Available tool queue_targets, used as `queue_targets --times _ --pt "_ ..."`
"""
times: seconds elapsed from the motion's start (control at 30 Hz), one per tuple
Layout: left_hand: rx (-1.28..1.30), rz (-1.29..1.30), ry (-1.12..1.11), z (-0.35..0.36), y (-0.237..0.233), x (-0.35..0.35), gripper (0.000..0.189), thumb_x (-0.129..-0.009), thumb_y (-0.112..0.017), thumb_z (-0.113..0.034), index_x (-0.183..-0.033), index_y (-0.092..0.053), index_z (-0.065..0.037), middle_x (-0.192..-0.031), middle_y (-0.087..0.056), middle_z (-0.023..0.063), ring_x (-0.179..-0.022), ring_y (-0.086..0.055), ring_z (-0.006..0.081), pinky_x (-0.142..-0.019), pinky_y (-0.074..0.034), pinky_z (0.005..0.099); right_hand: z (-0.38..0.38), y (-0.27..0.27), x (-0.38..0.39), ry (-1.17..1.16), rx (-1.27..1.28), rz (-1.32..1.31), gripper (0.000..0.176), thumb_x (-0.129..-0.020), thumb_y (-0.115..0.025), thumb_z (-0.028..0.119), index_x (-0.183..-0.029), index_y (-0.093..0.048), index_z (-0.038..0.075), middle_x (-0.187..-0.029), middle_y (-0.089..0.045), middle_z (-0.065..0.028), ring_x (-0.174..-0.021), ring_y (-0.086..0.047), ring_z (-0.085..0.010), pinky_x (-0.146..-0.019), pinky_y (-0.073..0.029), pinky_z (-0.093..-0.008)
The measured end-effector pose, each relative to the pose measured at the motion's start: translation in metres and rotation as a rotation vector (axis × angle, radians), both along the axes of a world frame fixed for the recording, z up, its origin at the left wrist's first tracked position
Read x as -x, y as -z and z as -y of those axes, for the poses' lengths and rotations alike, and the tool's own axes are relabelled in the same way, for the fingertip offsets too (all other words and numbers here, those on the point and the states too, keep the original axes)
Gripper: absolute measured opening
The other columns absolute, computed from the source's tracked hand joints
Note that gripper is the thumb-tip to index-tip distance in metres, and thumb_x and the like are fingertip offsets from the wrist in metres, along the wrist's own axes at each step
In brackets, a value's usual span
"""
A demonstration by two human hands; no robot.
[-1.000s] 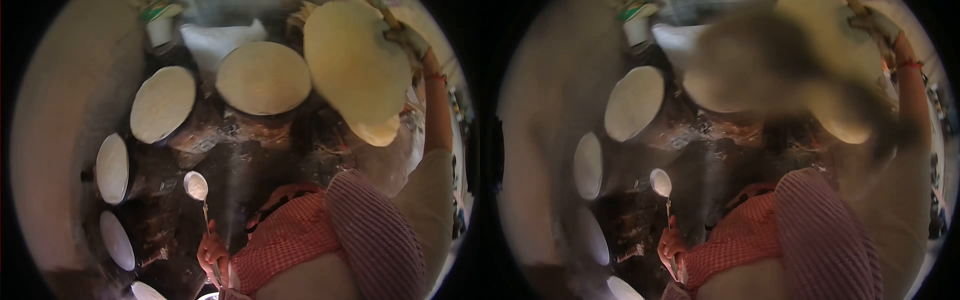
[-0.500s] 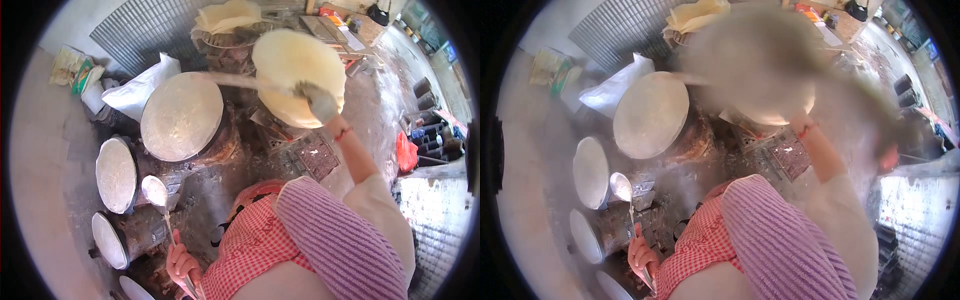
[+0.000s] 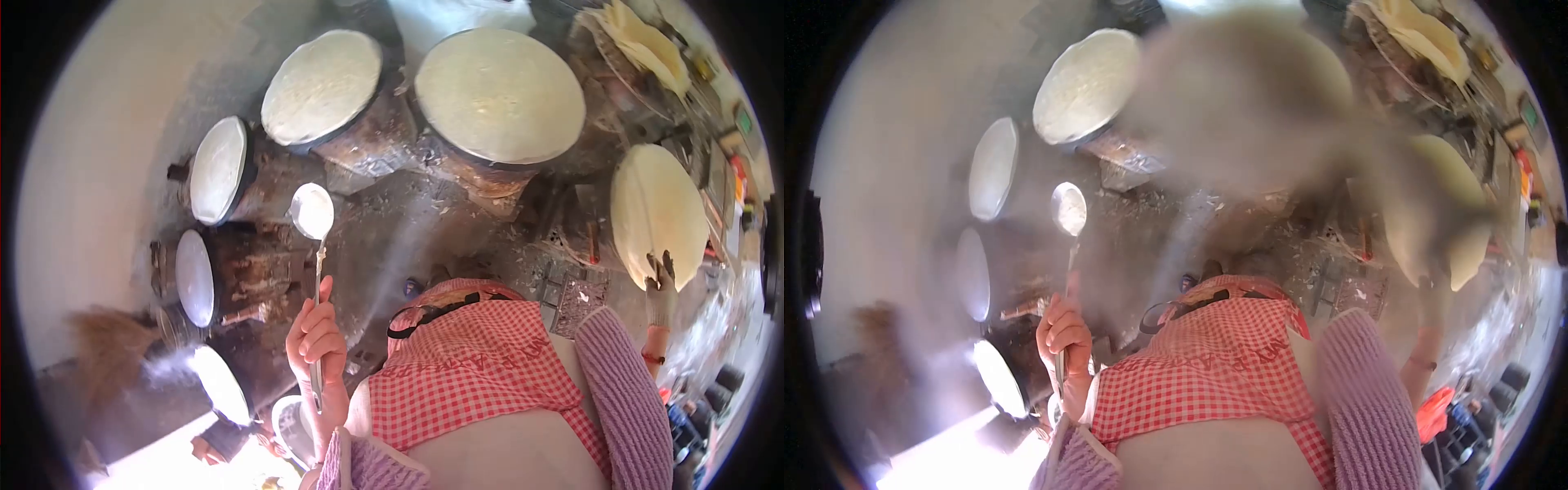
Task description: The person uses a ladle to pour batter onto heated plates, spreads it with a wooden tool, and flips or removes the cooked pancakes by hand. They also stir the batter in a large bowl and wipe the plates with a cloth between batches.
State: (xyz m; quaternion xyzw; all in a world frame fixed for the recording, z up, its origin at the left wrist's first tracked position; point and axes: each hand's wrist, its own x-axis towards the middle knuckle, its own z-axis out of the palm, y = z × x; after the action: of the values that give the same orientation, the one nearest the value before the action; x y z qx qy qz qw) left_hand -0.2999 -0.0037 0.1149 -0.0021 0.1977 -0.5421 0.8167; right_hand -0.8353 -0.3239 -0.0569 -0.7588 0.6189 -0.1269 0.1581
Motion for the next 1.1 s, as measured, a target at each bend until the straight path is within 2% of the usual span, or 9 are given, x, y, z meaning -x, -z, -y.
queue_targets --times 0.13,0.27,0.43,0.47,0.53,0.8,0.9,1.0,1.1 --pt "-0.038 -0.022 -0.174 -0.039 0.024 -0.006 0.045 -0.104 -0.027 -0.015 -0.139 -0.026 0.014 -0.076 -0.043 0.0065 -0.047 -0.042 0.012 -0.041 -0.042 0.0245 0.011 -0.041 -0.157 0.178 -0.556 0.638 0.053 -0.085 -0.055 -0.005 -0.137 -0.048 0.001 -0.137 -0.054 -0.0072 -0.127 -0.048 -0.0179 -0.104 -0.038 -0.0296" --pt "0.075 -0.071 -0.385 -0.103 0.059 -0.016 0.048 -0.104 -0.03 -0.02 -0.138 -0.027 0.014 -0.075 -0.042 0.0049 -0.047 -0.043 0.0114 -0.042 -0.043 0.0256 -0.004 -0.015 -0.325 -0.486 -0.422 0.307 0.051 -0.088 -0.057 0.0 -0.138 -0.046 0.002 -0.13 -0.057 -0.0122 -0.108 -0.061 -0.0198 -0.084 -0.052 -0.0279" --pt "0.062 -0.08 -0.74 -0.144 0.1 -0.013 0.047 -0.104 -0.035 -0.023 -0.137 -0.034 0.011 -0.072 -0.041 0.0016 -0.047 -0.038 0.0078 -0.041 -0.04 0.0222 -0.086 0.01 -0.519 -1.064 -0.349 0.271 0.061 -0.086 -0.065 0.005 -0.143 -0.043 0.014 -0.085 -0.054 -0.006 -0.057 -0.055 -0.0114 -0.053 -0.049 -0.0288" --pt "-0.022 -0.086 -0.832 -0.148 0.107 -0.007 0.046 -0.104 -0.035 -0.022 -0.137 -0.036 0.01 -0.072 -0.041 0.001 -0.047 -0.037 0.0061 -0.04 -0.037 0.0211 -0.104 0.005 -0.543 -1.118 -0.446 0.262 0.055 -0.084 -0.068 0.017 -0.136 -0.05 0.019 -0.099 -0.063 -0.0204 -0.089 -0.063 -0.0365 -0.078 -0.05 -0.0429" --pt "-0.032 -0.077 -0.99 -0.154 0.117 -0.002 0.044 -0.104 -0.036 -0.021 -0.137 -0.037 0.008 -0.071 -0.04 -0.0001 -0.046 -0.036 0.0053 -0.039 -0.036 0.0212 -0.125 0.021 -0.585 -1.372 -0.582 0.408 0.052 -0.085 -0.068 0.018 -0.134 -0.053 0.021 -0.096 -0.063 -0.0192 -0.081 -0.064 -0.0344 -0.073 -0.051 -0.0411" --pt "-0.192 0.115 -1.576 -0.192 0.183 0.055 0.045 -0.105 -0.035 -0.023 -0.142 -0.034 0.002 -0.069 -0.037 -0.0015 -0.044 -0.033 0.0059 -0.039 -0.032 0.0215 -0.172 0.038 -0.661 -1.383 -0.925 0.169 0.05 -0.087 -0.065 0.016 -0.136 -0.053 0.018 -0.101 -0.065 -0.006 -0.066 -0.061 -0.0107 -0.055 -0.051 -0.0273" --pt "-1.135 0.162 -1.332 -0.186 0.174 0.075 0.043 -0.104 -0.038 -0.024 -0.145 -0.034 -0.009 -0.068 -0.033 -0.0033 -0.044 -0.023 0.0034 -0.035 -0.021 0.0189 -0.195 0.027 -0.691 -1.483 -1.047 0.173 0.05 -0.091 -0.062 0.015 -0.14 -0.049 0.018 -0.119 -0.062 0.0011 -0.071 -0.056 -0.0051 -0.058 -0.052 -0.0226" --pt "-0.562 0.005 -1.246 -0.191 0.168 0.09 0.044 -0.104 -0.04 -0.022 -0.145 -0.033 -0.009 -0.068 -0.03 -0.0039 -0.044 -0.022 0.0035 -0.035 -0.023 0.0176 -0.247 -0.01 -0.714 -1.699 -1.241 0.073 0.052 -0.093 -0.06 0.015 -0.143 -0.045 0.018 -0.117 -0.062 0.0013 -0.07 -0.055 -0.0044 -0.059 -0.052 -0.0214" --pt "-0.476 -0.008 -1.199 -0.17 0.166 0.073 0.041 -0.102 -0.045 -0.022 -0.142 -0.039 -0.016 -0.071 -0.032 -0.0024 -0.047 -0.025 0.0036 -0.037 -0.024 0.0169 -0.306 -0.017 -0.721 -2.06 -1.48 -0.075 0.053 -0.095 -0.054 0.017 -0.146 -0.039 0.02 -0.106 -0.066 -0.0053 -0.07 -0.061 -0.0065 -0.06 -0.055 -0.0242"
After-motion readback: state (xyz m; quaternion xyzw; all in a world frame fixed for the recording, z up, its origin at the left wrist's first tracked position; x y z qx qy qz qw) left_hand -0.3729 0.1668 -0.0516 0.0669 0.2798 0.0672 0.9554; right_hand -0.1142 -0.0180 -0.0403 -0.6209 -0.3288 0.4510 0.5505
